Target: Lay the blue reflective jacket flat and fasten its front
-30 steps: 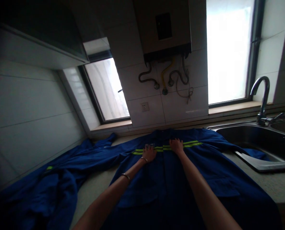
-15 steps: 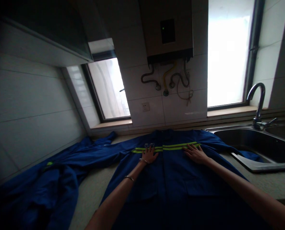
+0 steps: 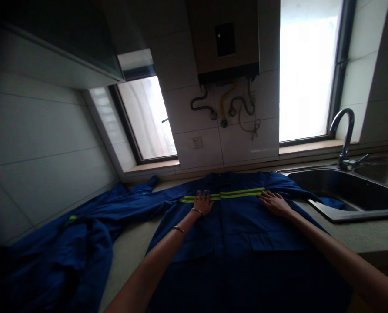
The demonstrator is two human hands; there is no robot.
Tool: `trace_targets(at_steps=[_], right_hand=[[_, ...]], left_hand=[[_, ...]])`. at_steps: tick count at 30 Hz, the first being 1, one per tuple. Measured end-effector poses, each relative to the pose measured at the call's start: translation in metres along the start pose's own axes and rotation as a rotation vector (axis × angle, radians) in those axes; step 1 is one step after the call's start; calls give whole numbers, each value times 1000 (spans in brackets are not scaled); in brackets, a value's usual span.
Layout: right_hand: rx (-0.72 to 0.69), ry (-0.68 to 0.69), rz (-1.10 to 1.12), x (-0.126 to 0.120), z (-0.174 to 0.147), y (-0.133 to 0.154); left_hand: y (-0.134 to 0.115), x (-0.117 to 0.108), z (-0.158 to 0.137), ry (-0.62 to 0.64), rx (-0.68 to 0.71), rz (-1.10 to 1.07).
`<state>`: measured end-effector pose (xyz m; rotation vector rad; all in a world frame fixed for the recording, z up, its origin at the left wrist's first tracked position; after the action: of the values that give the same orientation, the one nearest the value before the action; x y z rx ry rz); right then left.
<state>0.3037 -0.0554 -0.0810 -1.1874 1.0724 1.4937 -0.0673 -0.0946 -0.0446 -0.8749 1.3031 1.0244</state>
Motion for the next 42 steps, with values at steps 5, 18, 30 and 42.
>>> trace_targets(at_steps=[5,18,30,42], right_hand=[[-69,-73,-20,4,3,-5],[-51,-129,69,4,4,-9],[-13,-127,101,3,5,-12],[-20,-146,87,-4,1,-6]], left_hand=[[-18,3,-14,106,173,-56],[-19,3,-41,-16,259,-138],[-22,-11,-46,-104,194,-344],[190,-171,-169,-467,-635,-566]])
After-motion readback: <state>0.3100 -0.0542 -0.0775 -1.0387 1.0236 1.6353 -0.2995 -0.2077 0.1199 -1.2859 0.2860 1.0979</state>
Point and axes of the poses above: each hand's wrist, its own z-axis towards the middle knuckle, its own x-axis out of the palm, y = z × x, the point moved 5 cm from there along z, towards the middle knuckle, and after that the axes turned 15 degrees about x, right-handed, at the moved point
